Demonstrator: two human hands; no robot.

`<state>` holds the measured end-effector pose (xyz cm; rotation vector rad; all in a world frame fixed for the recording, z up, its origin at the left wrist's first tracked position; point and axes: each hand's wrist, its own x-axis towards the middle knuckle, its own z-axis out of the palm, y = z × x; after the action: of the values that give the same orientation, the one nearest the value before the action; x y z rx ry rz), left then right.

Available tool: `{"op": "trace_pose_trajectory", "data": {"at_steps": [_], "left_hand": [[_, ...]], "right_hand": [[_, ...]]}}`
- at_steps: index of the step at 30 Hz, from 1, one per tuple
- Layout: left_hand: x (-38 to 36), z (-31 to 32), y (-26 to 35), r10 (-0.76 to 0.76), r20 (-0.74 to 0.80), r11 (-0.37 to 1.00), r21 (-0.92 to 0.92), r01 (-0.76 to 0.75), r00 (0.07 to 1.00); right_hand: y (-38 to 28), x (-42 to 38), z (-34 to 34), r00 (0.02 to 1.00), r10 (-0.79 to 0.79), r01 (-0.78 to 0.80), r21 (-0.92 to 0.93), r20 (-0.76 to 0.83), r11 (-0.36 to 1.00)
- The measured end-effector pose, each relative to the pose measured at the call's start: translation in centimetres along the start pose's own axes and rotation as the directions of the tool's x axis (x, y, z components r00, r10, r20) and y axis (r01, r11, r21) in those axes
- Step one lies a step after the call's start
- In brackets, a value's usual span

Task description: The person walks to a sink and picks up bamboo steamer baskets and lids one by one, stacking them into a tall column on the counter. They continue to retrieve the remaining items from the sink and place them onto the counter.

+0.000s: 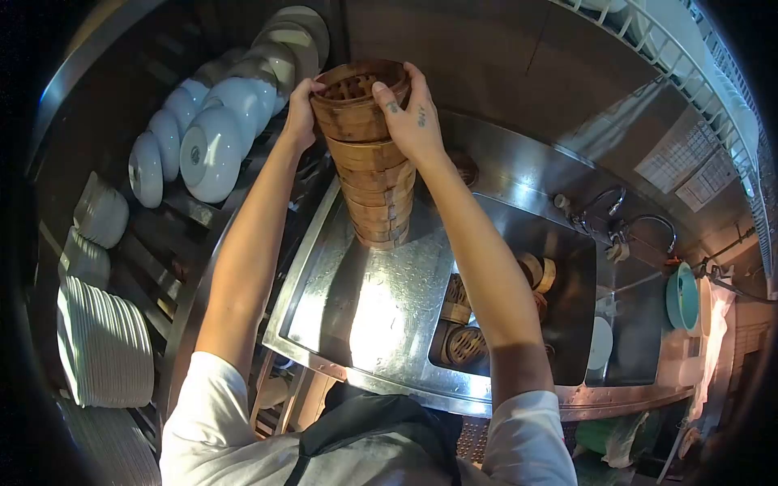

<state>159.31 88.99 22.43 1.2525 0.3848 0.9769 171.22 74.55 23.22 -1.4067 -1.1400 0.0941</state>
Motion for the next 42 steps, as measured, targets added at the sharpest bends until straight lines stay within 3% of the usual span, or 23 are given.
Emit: {"op": "trace_pose_trajectory", "data": {"at_steps": [1,2,10,12,15,18,21,23,25,26,27,28,30,31,32,33,34,35,37,38,39,40,42], "left_hand": [[0.1,-0.4,-0.5,-0.013,0.025,0.996,-0.086,0.015,1.000],[0.5,-0.9,-0.8,-0.048,0.066,0.999,-0.014,0.049,0.997],[-0.5,0.6,0.8,-0.119,0.146,0.988,-0.076,0.131,0.982],[-0.5,0.9,0.9,-0.147,0.157,0.987,-0.048,0.156,0.977],[-0.2,0.6,0.4,-0.153,0.159,0.985,-0.062,0.164,0.975],[0.1,-0.1,-0.1,-0.246,0.095,0.962,-0.100,0.255,0.965],[1.1,-0.9,-2.0,-0.015,-0.086,0.992,-0.126,0.004,0.996],[0.5,-0.5,-1.0,-0.140,-0.006,0.967,-0.217,0.135,0.990],[4.0,-4.4,-3.5,-0.058,0.092,0.968,-0.238,0.078,0.994],[0.7,-0.8,-1.5,-0.030,-0.116,0.983,-0.186,0.008,0.993],[-2.1,2.1,0.2,-0.037,-0.107,0.964,-0.266,0.007,0.994],[-3.2,2.1,0.3,-0.004,-0.066,0.968,-0.251,-0.013,0.998],[-5.5,0.3,-0.7,0.014,-0.204,0.982,-0.183,-0.052,0.979],[-7.0,-1.0,-1.8,0.075,-0.152,0.989,-0.111,-0.093,0.986],[-9.0,-3.1,-3.2,0.058,-0.145,0.996,-0.051,-0.066,0.988],[-12.1,-3.9,-4.5,0.077,-0.096,0.994,0.088,-0.068,0.992],[-15.2,-5.0,-6.0,0.024,-0.099,0.991,0.136,-0.010,0.995],[-18.2,-6.6,-7.8,-0.075,-0.164,0.987,0.128,0.097,0.984],[-25.1,-10.8,-11.7,-0.139,-0.088,0.979,0.140,0.151,0.986],[-28.6,-10.3,-12.5,-0.128,-0.122,0.961,0.231,0.154,0.984],[-32.2,-8.4,-12.6,-0.193,-0.362,0.936,0.213,0.282,0.912],[-35.6,-8.7,-13.3,-0.222,-0.369,0.902,0.273,0.334,0.903],[-40.2,-6.4,-13.6,-0.308,-0.463,0.833,0.292,0.471,0.831]], "right_hand": [[-0.3,-0.1,0.0,1.000,0.009,-0.009,-0.006,-0.001,1.000],[-0.6,-0.2,-0.1,1.000,-0.005,0.004,-0.037,-0.025,0.999],[-0.4,-1.4,0.5,0.976,-0.087,0.069,-0.100,-0.198,0.993],[-0.1,-0.9,0.7,0.968,0.082,-0.079,0.023,-0.235,0.997],[0.3,-0.3,0.5,0.986,0.087,-0.065,0.152,-0.141,0.986],[1.0,0.1,0.2,0.978,0.169,-0.151,0.142,-0.124,0.978],[1.0,-0.4,1.2,0.979,0.101,-0.076,0.141,-0.179,0.987],[1.5,-0.4,1.8,0.971,0.002,0.016,0.073,-0.241,0.997],[1.4,-1.1,1.2,0.975,0.123,-0.076,0.245,-0.184,0.967],[2.0,-1.9,1.1,0.979,0.130,-0.067,0.356,-0.154,0.932],[1.7,-4.2,0.2,0.971,0.167,-0.117,0.272,-0.170,0.955],[2.6,-6.6,-0.8,0.972,0.160,-0.120,0.224,-0.170,0.967],[6.2,-12.7,-3.7,0.970,0.201,-0.182,0.139,-0.136,0.973],[9.7,-16.4,-5.4,0.946,0.280,-0.284,-0.003,-0.161,0.959],[12.8,-20.4,-7.8,0.883,0.418,-0.433,-0.029,-0.212,0.901],[17.2,-24.9,-10.9,0.675,0.692,-0.714,0.007,-0.255,0.700],[22.7,-29.6,-14.3,0.703,0.615,-0.693,-0.149,-0.356,0.705],[25.5,-33.6,-18.7,0.593,0.737,-0.794,-0.088,-0.324,0.601],[32.8,-41.9,-26.0,0.611,0.653,-0.771,-0.150,-0.447,0.619],[32.0,-42.3,-28.4,0.550,0.683,-0.833,-0.263,-0.480,0.486],[31.2,-42.7,-30.3,0.488,0.703,-0.869,-0.366,-0.517,0.335],[32.5,-43.8,-31.8,0.480,0.718,-0.872,-0.364,-0.504,0.328],[37.5,-45.4,-33.8,0.261,0.876,-0.851,-0.525,-0.405,0.011]]}}
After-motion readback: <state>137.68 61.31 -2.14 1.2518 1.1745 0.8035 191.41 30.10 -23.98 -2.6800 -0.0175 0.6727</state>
